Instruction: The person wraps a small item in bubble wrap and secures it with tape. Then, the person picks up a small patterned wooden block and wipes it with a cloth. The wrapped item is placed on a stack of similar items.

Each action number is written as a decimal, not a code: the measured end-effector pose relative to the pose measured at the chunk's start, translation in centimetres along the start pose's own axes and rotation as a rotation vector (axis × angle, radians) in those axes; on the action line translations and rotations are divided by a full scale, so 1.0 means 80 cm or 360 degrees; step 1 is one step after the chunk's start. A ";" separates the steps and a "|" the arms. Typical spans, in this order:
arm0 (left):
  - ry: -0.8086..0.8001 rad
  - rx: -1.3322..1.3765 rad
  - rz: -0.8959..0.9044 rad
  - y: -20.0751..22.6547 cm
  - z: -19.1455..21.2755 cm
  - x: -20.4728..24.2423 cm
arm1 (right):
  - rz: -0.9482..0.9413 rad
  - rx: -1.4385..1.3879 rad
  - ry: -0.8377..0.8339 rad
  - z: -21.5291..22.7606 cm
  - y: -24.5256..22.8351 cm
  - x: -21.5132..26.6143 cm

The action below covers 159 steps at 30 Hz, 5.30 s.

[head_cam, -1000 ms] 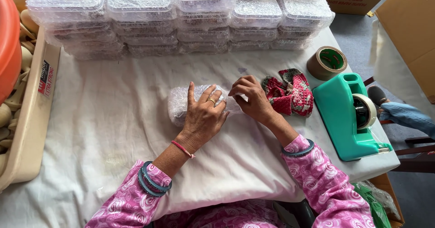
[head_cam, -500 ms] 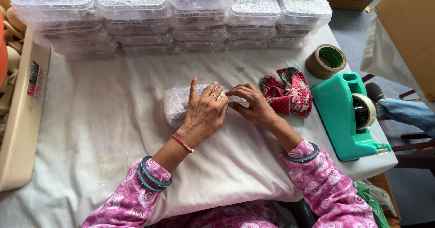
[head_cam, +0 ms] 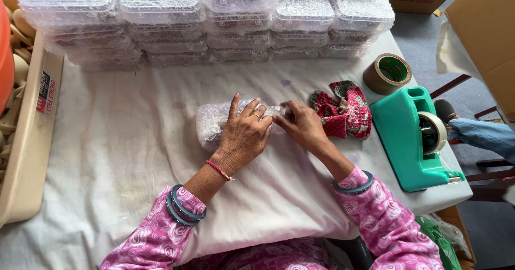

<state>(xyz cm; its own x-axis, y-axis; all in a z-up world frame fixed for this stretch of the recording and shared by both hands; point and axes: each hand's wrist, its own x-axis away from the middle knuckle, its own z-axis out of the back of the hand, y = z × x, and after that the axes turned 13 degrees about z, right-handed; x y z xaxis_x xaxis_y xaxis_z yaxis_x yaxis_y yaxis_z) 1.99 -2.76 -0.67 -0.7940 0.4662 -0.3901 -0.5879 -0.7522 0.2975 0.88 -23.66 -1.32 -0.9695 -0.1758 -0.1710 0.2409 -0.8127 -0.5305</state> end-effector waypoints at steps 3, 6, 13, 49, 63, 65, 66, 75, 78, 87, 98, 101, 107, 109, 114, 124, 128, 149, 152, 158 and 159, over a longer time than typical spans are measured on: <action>-0.0041 -0.0048 0.0006 0.002 0.005 -0.002 | 0.0058 -0.0213 0.0197 -0.007 -0.009 -0.003; 0.0017 -0.0047 -0.0014 0.002 0.002 -0.001 | 0.0347 -0.0283 0.0470 -0.020 0.000 -0.006; 0.0053 0.0077 -0.0017 0.002 0.004 -0.002 | 0.0085 -0.0513 0.0529 -0.018 -0.020 -0.012; 0.0274 0.0765 0.0473 -0.008 0.021 0.002 | 0.0495 -0.1579 -0.0076 -0.021 -0.005 -0.027; 0.0230 0.0066 0.0471 -0.020 0.069 0.065 | 0.0583 -0.0894 -0.0023 -0.017 -0.043 -0.021; 0.0201 0.0029 0.0453 -0.012 0.072 0.075 | 0.0615 -0.0917 -0.0080 -0.012 -0.048 -0.023; 0.0171 -0.0007 0.0424 -0.008 0.075 0.081 | 0.0642 -0.0937 -0.0126 -0.010 -0.051 -0.024; 0.0208 0.0282 0.0480 -0.011 0.071 0.087 | 0.0886 -0.0812 -0.0213 -0.017 -0.047 -0.033; 0.0169 0.0084 0.0407 -0.007 0.069 0.086 | 0.0880 -0.0695 -0.0234 -0.016 -0.053 -0.038; -0.0099 -0.0301 0.0384 0.001 0.059 0.087 | 0.0943 -0.0328 -0.0348 0.002 -0.074 -0.064; -0.0197 -0.0420 0.0493 0.003 0.043 0.088 | 0.0790 -0.0394 -0.0880 0.021 -0.103 -0.144; -0.0067 -0.0459 0.0459 0.003 0.043 0.088 | 0.0796 -0.0390 -0.0830 0.021 -0.100 -0.136; -0.0070 -0.0472 0.0425 0.005 0.043 0.087 | 0.0784 -0.0389 -0.0554 0.016 -0.093 -0.100; -0.0111 -0.0499 0.0430 0.007 0.048 0.085 | 0.0921 -0.0368 -0.0474 0.016 -0.086 -0.093; -0.0126 -0.0425 0.0419 0.005 0.052 0.084 | 0.0735 -0.0683 -0.0571 0.011 -0.082 -0.096; -0.0080 -0.0347 0.0434 0.001 0.049 0.087 | 0.1233 0.0455 -0.0363 -0.003 -0.144 -0.077; -0.0139 -0.0322 0.0458 0.001 0.045 0.086 | 0.1170 0.0550 -0.0390 -0.005 -0.152 -0.078; -0.0124 -0.0404 0.0420 0.002 0.056 0.084 | 0.1303 0.0228 -0.0358 -0.006 -0.125 -0.090; 0.0019 -0.0309 0.0408 -0.007 0.045 0.089 | 0.1023 -0.0260 -0.0276 -0.002 -0.100 -0.094; 0.0086 -0.0166 0.0457 -0.010 0.049 0.091 | 0.0722 -0.0511 -0.0110 0.011 -0.078 -0.064; 0.0067 -0.0106 0.0492 -0.010 0.048 0.088 | 0.0750 -0.0417 -0.0161 0.011 -0.076 -0.061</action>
<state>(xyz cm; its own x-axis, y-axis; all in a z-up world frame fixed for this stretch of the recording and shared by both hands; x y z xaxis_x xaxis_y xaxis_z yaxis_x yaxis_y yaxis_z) -3.73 2.93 -0.28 -0.9256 0.1922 -0.3260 -0.3071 -0.8849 0.3503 4.11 -18.37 3.49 -0.7503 -0.5504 -0.3663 0.6410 -0.4697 -0.6071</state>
